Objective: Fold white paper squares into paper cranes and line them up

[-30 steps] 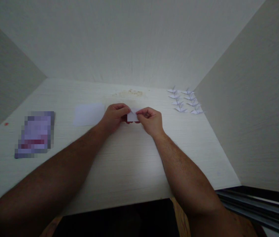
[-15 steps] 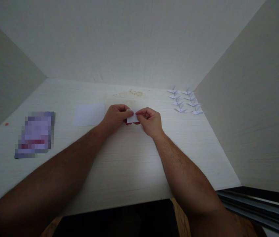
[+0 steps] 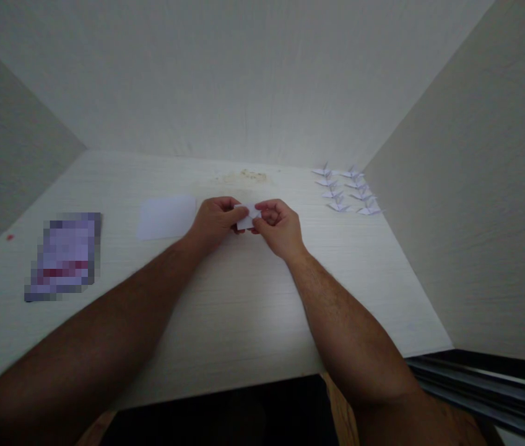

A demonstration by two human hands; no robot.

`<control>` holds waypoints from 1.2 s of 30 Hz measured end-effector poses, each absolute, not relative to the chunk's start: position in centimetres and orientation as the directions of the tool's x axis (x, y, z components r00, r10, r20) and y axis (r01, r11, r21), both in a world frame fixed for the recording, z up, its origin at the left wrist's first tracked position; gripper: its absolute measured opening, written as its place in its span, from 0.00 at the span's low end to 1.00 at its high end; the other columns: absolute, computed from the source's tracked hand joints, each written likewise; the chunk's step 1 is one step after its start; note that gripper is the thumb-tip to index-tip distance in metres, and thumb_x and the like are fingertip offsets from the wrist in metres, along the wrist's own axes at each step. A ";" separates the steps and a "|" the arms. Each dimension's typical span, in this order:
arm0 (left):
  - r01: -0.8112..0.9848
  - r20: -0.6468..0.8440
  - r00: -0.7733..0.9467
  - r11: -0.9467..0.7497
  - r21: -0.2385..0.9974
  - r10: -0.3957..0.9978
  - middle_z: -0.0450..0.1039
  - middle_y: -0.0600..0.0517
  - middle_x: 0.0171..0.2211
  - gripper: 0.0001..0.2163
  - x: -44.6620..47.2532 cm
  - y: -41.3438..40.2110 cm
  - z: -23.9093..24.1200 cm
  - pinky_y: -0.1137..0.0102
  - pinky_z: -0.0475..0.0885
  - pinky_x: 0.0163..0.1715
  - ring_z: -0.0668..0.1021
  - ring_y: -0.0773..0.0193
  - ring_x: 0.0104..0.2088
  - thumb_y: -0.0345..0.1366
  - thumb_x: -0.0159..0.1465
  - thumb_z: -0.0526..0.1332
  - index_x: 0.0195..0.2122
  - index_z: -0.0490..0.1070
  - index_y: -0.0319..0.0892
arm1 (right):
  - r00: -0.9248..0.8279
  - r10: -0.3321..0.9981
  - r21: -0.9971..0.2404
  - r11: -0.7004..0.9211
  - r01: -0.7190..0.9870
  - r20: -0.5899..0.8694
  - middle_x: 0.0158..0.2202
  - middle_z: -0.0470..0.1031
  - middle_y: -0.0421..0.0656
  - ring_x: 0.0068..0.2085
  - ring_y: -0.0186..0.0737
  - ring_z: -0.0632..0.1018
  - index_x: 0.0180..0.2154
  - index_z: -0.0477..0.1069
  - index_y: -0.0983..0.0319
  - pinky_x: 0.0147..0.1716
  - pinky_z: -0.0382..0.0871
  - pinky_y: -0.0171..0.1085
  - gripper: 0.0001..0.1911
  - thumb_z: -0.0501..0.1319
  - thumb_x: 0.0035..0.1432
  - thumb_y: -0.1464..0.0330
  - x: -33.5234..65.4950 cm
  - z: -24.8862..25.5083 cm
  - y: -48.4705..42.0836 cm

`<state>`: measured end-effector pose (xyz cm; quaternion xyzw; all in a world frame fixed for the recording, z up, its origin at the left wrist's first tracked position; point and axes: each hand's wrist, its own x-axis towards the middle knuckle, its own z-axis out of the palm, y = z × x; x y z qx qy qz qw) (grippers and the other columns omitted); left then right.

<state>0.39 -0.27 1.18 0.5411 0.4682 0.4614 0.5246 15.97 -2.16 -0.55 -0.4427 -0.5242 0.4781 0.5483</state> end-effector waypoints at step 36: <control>0.183 0.109 0.170 -0.140 0.973 0.979 0.70 0.56 0.18 0.09 0.1 -0.4 1.2 0.76 0.64 0.20 0.70 0.71 0.19 0.40 0.56 0.66 0.26 0.72 0.39 | 0.032 0.997 -0.994 0.064 0.089 0.067 0.20 0.75 0.37 0.21 0.32 0.77 0.30 0.71 0.61 0.19 0.67 0.30 0.14 0.67 0.52 0.57 15.9 -0.4 -2.2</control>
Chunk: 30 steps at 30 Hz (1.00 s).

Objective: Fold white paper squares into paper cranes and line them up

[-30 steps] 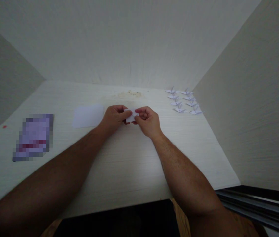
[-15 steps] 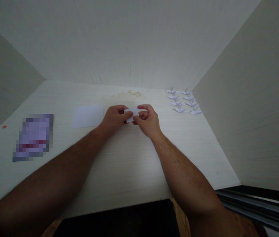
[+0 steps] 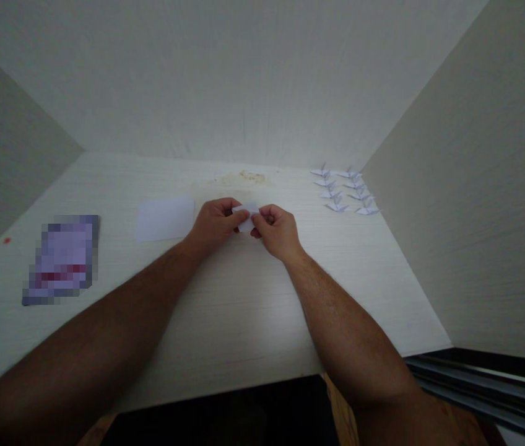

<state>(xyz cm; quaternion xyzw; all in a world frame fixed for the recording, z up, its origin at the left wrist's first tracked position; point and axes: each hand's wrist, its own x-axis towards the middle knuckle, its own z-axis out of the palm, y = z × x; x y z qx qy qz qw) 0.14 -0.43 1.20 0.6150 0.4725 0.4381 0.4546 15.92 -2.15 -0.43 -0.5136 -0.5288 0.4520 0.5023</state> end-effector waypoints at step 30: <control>0.154 0.070 0.203 -0.102 0.983 0.977 0.71 0.55 0.17 0.10 0.1 -0.5 1.1 0.77 0.63 0.19 0.70 0.72 0.18 0.40 0.54 0.68 0.24 0.73 0.38 | 0.040 0.991 -0.981 0.118 0.154 0.125 0.16 0.68 0.35 0.18 0.29 0.68 0.23 0.67 0.59 0.17 0.58 0.30 0.14 0.65 0.53 0.60 16.5 -0.9 -2.1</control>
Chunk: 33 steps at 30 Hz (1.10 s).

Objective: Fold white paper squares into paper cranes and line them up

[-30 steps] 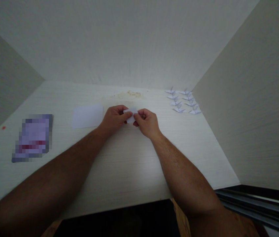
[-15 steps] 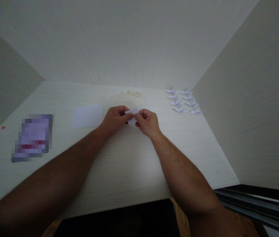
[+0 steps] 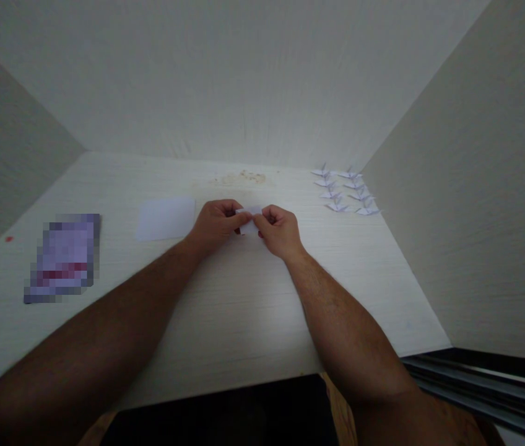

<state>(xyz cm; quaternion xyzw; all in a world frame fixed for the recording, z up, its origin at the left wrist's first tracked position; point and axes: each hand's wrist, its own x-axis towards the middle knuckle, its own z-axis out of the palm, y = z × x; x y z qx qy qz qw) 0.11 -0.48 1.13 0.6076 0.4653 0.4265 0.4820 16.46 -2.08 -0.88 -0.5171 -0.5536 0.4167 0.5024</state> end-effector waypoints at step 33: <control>0.084 0.032 0.289 -0.059 0.995 0.957 0.72 0.54 0.17 0.07 0.1 -0.4 1.1 0.76 0.69 0.21 0.74 0.70 0.19 0.33 0.58 0.62 0.24 0.71 0.38 | -0.026 0.998 -0.998 0.057 0.005 0.057 0.17 0.67 0.33 0.18 0.28 0.65 0.22 0.65 0.60 0.17 0.58 0.30 0.13 0.67 0.46 0.63 16.7 -0.6 -1.8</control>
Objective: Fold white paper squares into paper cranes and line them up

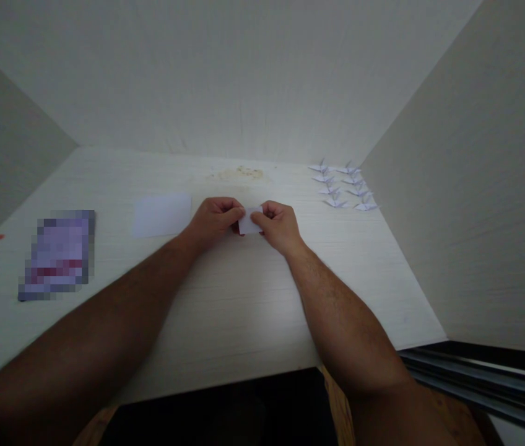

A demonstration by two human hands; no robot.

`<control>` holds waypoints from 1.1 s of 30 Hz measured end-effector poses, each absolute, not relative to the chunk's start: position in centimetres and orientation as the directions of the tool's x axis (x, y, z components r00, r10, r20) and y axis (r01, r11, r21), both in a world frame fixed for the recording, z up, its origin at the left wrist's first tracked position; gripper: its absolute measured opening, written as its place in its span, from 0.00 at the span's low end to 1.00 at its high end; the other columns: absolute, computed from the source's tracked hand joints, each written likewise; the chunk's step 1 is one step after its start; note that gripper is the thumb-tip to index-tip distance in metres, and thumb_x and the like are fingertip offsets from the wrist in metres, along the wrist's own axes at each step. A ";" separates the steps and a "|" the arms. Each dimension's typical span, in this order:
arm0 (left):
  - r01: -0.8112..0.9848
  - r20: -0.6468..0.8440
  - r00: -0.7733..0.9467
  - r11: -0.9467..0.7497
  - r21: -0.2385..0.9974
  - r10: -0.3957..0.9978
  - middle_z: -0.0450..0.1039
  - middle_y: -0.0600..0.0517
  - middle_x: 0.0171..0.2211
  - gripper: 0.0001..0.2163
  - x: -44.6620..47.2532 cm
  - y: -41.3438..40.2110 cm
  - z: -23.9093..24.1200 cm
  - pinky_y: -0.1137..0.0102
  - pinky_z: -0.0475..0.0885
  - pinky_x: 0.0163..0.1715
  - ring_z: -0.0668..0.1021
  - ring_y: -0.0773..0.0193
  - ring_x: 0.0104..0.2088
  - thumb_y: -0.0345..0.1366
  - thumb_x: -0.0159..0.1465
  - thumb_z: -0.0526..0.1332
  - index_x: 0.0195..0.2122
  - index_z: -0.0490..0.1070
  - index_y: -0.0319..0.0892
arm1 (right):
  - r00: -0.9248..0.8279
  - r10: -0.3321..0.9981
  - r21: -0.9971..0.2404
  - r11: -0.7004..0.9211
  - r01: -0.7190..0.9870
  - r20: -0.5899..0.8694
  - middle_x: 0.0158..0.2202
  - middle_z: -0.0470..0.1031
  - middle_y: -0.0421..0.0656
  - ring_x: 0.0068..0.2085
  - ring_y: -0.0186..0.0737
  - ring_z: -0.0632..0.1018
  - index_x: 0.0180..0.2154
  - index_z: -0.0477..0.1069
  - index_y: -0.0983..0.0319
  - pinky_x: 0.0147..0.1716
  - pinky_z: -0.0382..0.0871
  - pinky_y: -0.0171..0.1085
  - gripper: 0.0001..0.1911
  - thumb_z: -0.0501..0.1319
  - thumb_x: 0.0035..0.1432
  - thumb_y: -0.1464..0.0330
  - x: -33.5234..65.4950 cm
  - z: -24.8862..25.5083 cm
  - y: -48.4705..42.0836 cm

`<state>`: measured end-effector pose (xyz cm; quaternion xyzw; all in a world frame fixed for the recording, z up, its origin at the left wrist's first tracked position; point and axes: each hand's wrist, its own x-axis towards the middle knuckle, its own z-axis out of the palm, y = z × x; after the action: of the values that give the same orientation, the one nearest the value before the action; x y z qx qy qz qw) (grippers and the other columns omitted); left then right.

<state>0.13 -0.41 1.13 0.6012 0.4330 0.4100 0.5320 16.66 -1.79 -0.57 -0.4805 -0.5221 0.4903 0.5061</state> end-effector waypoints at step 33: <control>0.187 -0.022 0.363 -0.050 0.981 0.932 0.72 0.54 0.18 0.10 0.1 -0.2 1.0 0.77 0.65 0.18 0.74 0.70 0.19 0.37 0.54 0.67 0.22 0.68 0.39 | 0.049 0.998 -0.999 0.038 0.026 0.039 0.15 0.66 0.33 0.17 0.28 0.63 0.22 0.68 0.60 0.16 0.52 0.31 0.09 0.66 0.48 0.65 16.8 -0.7 -1.7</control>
<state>0.05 -0.23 1.05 0.6332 0.4415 0.3518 0.5294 16.76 -1.73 -0.72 -0.5087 -0.5034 0.4713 0.5154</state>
